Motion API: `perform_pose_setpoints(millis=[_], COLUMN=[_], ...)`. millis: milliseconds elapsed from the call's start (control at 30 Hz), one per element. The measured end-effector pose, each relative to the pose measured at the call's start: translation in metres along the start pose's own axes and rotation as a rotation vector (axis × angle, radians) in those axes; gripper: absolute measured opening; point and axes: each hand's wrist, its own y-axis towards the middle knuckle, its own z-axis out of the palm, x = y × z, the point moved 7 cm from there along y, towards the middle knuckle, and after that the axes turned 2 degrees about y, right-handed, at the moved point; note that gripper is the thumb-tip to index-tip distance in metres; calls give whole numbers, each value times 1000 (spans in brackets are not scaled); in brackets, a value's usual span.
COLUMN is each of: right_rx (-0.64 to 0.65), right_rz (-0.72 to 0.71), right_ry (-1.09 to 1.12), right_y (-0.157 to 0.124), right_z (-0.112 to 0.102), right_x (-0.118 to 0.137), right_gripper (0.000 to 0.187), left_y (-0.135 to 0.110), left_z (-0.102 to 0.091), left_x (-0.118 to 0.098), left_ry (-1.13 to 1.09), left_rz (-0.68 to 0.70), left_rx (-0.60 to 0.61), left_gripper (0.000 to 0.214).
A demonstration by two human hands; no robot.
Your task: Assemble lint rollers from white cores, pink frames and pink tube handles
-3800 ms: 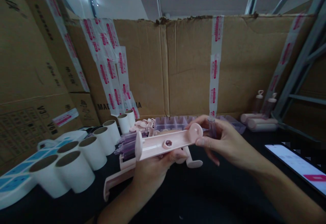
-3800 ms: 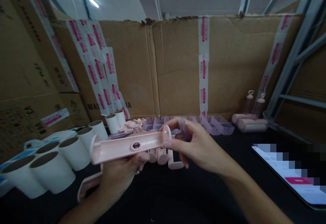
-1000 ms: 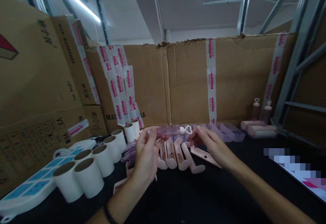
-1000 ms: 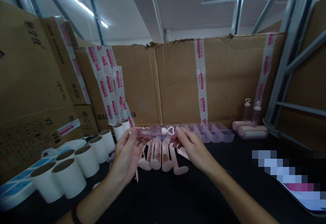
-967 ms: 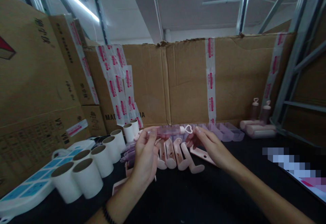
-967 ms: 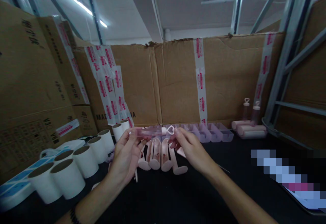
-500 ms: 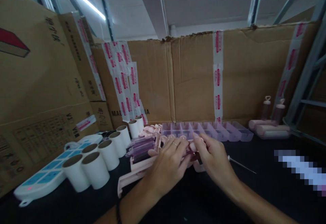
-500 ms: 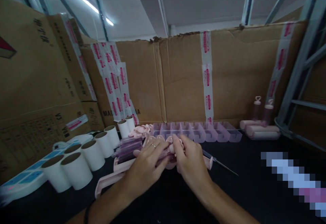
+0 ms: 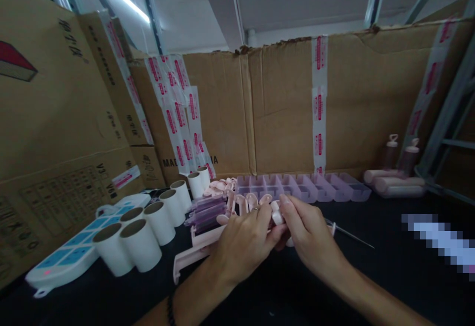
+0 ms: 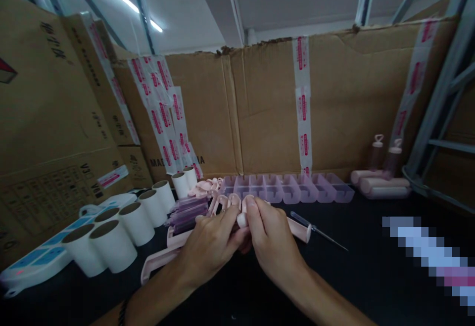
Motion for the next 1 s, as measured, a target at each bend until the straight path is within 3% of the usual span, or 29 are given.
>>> perform_pose_setpoints(millis=[200, 400, 567, 700, 767, 867, 1000], right_rx=[97, 160, 154, -9, -103, -171, -139], right_rz=[26, 40, 51, 86, 125, 143, 103], right_ry=[85, 104, 131, 221, 255, 218, 83], right_y=[0, -2, -4, 3, 7, 11, 14], right_z=[7, 7, 8, -5, -16, -29, -33], right_x=[-4, -3, -1, -6, -11, -16, -14], right_gripper=[43, 44, 45, 48, 49, 49, 50], left_y=[0, 0, 2, 9, 16, 26, 31], left_z=[8, 11, 7, -8, -21, -46, -59], left_x=[3, 3, 1, 6, 20, 58, 109], left_ry=[41, -150, -230, -170, -140, -41, 142], left_rz=[23, -68, -45, -83, -158, -277, -310], left_rx=[198, 382, 392, 368, 314, 171, 188], left_gripper=[33, 40, 47, 35, 28, 24, 19])
